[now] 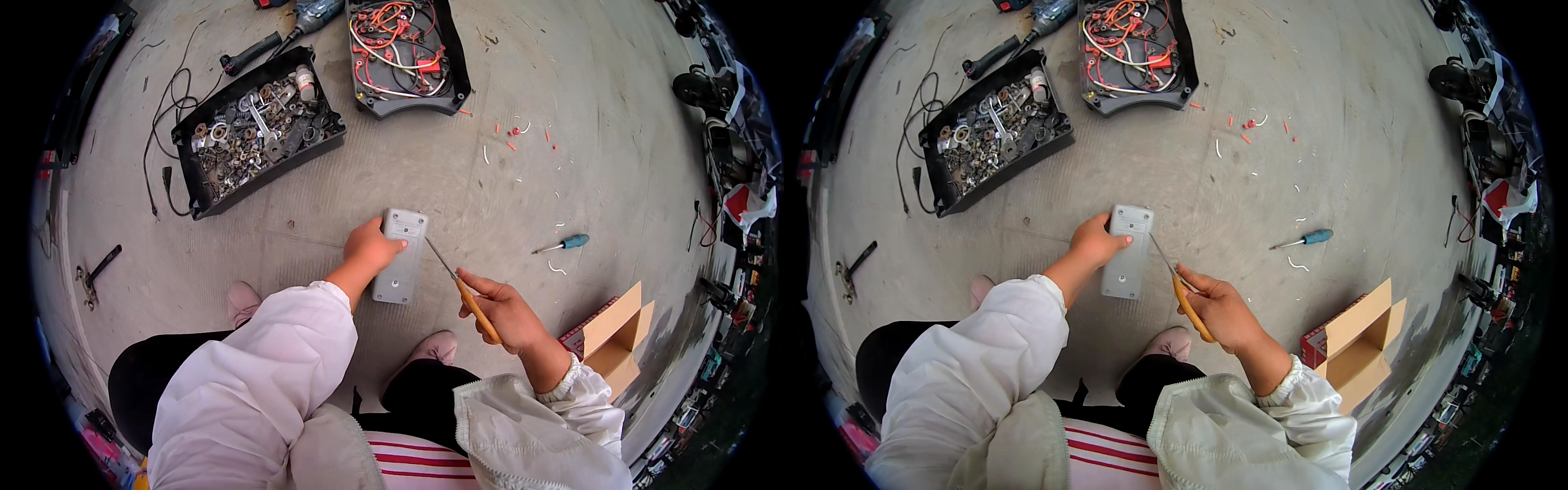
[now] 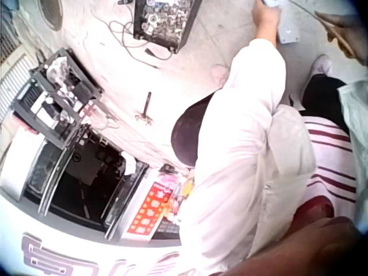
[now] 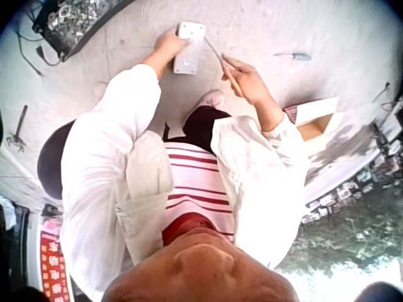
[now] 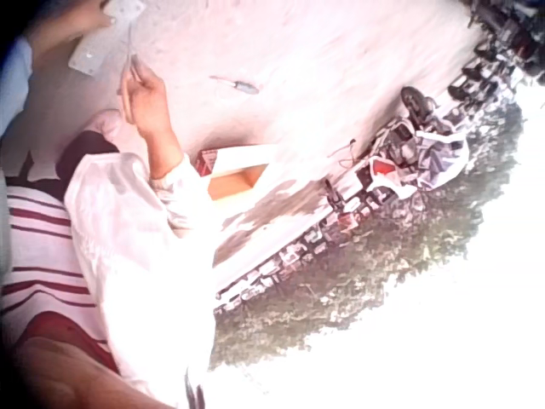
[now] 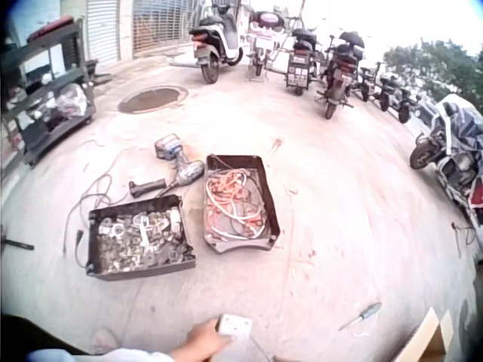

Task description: The person uses scissors to pry open a gray plastic electrical box, then removes the internal circuit board and components. They use a screwdriver to adjust parts on the board and handle wires and small parts while working on the ground.

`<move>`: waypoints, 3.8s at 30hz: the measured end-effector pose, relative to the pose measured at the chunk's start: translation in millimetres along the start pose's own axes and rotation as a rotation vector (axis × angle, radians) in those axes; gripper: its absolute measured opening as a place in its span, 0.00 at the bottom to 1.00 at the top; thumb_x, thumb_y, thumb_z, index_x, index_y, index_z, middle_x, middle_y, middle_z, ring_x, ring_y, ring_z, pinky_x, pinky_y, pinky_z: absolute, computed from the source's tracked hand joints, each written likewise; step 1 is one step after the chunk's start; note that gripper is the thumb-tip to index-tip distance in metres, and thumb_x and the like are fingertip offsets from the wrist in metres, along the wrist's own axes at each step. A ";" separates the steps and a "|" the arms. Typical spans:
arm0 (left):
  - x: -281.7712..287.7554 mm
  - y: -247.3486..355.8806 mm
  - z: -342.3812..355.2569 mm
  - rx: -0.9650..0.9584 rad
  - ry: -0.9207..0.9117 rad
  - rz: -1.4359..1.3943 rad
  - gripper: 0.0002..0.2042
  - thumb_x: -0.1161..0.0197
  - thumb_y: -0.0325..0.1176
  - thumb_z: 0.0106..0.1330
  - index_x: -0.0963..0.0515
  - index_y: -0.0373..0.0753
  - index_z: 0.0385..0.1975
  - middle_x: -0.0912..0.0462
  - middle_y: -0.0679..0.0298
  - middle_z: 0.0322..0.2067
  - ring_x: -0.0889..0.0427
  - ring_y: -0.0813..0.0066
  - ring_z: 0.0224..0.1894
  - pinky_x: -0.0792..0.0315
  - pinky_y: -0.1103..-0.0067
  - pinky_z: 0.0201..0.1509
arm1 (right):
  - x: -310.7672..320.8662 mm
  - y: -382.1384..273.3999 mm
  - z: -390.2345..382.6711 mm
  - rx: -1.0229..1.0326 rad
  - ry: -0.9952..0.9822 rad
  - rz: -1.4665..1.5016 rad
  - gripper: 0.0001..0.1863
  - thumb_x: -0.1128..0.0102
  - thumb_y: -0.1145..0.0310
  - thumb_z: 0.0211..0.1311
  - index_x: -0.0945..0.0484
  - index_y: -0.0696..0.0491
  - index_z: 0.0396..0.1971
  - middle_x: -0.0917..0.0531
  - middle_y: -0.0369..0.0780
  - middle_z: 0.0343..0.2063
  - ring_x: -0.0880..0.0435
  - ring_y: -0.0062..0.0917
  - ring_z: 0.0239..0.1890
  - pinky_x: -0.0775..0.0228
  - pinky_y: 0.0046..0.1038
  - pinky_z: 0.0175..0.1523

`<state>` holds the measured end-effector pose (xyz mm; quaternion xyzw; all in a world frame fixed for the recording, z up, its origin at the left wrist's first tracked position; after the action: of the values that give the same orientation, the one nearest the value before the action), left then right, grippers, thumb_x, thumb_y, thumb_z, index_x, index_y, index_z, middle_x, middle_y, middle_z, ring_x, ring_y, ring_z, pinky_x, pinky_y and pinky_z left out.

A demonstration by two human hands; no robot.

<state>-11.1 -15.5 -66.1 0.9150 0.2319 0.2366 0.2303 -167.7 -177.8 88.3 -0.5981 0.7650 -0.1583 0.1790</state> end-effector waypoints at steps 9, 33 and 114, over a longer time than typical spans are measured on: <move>18.9 11.2 -1.5 0.055 -0.025 0.086 0.33 0.23 0.42 0.53 0.27 0.38 0.59 0.19 0.55 0.54 0.19 0.58 0.55 0.25 0.67 0.57 | -30.9 -29.5 14.5 -0.213 0.009 0.248 0.19 0.47 0.66 0.73 0.25 0.44 0.62 0.23 0.34 0.26 0.36 0.13 0.14 0.50 0.18 0.15; 22.8 15.7 -6.6 0.114 -0.057 0.117 0.32 0.24 0.43 0.54 0.30 0.39 0.57 0.19 0.54 0.52 0.19 0.56 0.55 0.23 0.65 0.55 | -50.8 -39.3 18.7 -0.260 0.053 0.250 0.24 0.43 0.63 0.71 0.30 0.45 0.66 0.22 0.35 0.25 0.36 0.14 0.13 0.48 0.18 0.14; 24.9 17.0 -5.0 0.113 -0.084 0.135 0.33 0.24 0.42 0.55 0.33 0.41 0.57 0.23 0.56 0.55 0.21 0.57 0.57 0.23 0.64 0.55 | -64.9 -43.6 20.8 -0.235 -0.004 0.245 0.31 0.46 0.59 0.73 0.42 0.50 0.72 0.24 0.39 0.30 0.32 0.17 0.15 0.40 0.20 0.14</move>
<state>11.0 -14.0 -45.0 0.9491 0.1728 0.1998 0.1714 -106.3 -125.5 95.3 -0.5176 0.8450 -0.0437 0.1271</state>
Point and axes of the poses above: each hand's wrist, its own z-axis towards the middle knuckle, its own x-axis out of the back of the hand, y = z × x, the point moved 6 cm from there along z, towards the middle knuckle
